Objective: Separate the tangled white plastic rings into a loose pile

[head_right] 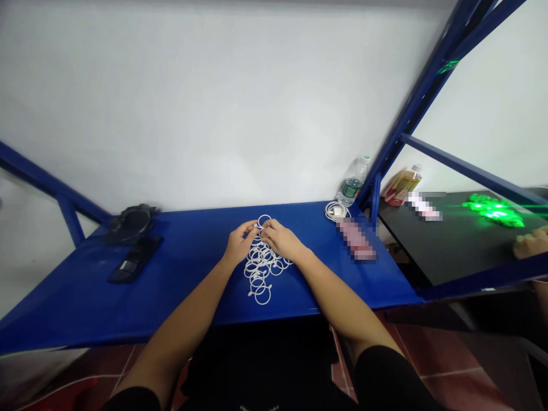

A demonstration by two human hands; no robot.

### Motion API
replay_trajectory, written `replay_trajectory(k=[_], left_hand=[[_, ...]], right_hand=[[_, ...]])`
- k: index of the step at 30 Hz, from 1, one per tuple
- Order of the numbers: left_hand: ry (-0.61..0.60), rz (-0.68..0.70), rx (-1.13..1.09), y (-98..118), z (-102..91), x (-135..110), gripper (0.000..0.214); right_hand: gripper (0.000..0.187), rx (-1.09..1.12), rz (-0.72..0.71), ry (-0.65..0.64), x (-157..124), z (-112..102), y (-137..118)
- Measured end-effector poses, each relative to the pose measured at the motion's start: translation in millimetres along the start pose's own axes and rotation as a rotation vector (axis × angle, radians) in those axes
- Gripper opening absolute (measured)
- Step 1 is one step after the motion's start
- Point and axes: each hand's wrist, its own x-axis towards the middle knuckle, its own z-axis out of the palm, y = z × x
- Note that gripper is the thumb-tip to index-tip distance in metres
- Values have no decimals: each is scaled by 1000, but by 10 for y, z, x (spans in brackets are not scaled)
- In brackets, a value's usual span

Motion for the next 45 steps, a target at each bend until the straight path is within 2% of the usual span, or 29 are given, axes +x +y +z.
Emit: replay_trajectory(k=[4, 7, 9, 12, 14, 17, 22, 26, 31, 35, 36, 38, 40, 41, 43, 45], left_hand=[[109, -39, -21, 44, -6, 8, 21], [160, -52, -22, 90, -19, 12, 19], [161, -30, -15, 119, -30, 14, 19], [146, 75, -3, 154, -41, 17, 19], [138, 134, 26, 171, -40, 15, 20], [127, 164, 75, 186, -29, 3, 20], [113, 252, 82, 172, -33, -6, 18], [115, 300, 119, 162, -65, 4, 13], [149, 285, 171, 205, -85, -20, 13], [152, 237, 221, 195, -113, -9, 12], [158, 222, 232, 181, -129, 4, 12], [161, 195, 240, 147, -167, 31, 10], [129, 165, 245, 114, -199, 52, 10], [99, 144, 253, 100, -207, 57, 11], [13, 104, 282, 79, -202, 60, 11], [-105, 94, 312, 70, -174, 54, 13]], right_hand=[[32, -12, 22, 104, -17, 14, 127], [33, -59, 133, 197, -39, -31, 300], [31, -107, 251, 180, -59, -89, 424], [31, -185, 398, 97, -87, -192, 549], [28, -220, 442, 134, -93, -241, 544], [25, -166, 357, 257, -76, -234, 384], [24, -31, 17, 216, -28, -51, 25], [25, 30, -99, 254, -3, 42, -27], [26, 8, -69, 199, -17, 43, -9], [30, -57, -71, 197, -21, -50, -57], [36, -70, -75, 201, -21, -91, -57], [60, -84, -69, 192, -27, -183, -13], [76, -131, -4, 200, -48, -269, 106], [75, -163, 49, 197, -66, -304, 191], [58, -239, 155, 154, -114, -357, 391], [46, -307, 253, 39, -175, -392, 591]])
